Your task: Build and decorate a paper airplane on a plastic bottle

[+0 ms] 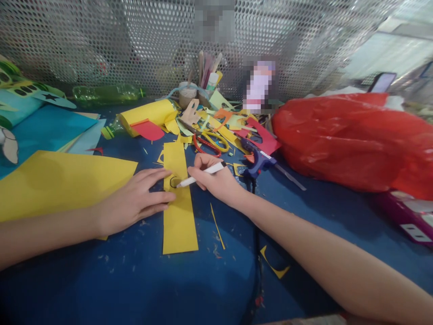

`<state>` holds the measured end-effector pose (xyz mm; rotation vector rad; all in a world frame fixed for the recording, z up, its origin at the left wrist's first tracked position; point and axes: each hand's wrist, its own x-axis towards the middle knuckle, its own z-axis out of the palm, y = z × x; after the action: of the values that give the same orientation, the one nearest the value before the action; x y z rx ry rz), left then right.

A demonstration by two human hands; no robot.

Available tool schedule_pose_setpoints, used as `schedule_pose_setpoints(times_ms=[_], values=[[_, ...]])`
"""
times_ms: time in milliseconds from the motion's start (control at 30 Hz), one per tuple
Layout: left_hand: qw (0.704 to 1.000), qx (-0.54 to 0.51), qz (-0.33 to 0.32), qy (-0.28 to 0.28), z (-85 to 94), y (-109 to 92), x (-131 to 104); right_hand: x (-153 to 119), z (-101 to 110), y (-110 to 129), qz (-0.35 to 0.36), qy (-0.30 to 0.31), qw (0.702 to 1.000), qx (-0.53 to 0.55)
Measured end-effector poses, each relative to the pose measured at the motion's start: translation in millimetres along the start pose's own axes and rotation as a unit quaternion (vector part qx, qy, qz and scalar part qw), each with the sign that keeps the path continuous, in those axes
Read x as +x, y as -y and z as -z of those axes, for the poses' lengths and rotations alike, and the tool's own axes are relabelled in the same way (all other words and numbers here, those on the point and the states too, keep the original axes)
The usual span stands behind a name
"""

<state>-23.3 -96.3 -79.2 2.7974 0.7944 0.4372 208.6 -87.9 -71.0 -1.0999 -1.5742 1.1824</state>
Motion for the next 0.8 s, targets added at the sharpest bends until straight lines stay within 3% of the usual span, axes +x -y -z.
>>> schedule_pose_setpoints(times_ms=[333,800], values=[[1.0,-0.001,0.005,0.008,3.0,-1,1,-1,2,-8,-0.002,-0.112,0.994,-0.003],[1.0,0.004,0.001,-0.001,2.7,-3,1,4,1,-7,0.016,-0.093,0.995,-0.039]])
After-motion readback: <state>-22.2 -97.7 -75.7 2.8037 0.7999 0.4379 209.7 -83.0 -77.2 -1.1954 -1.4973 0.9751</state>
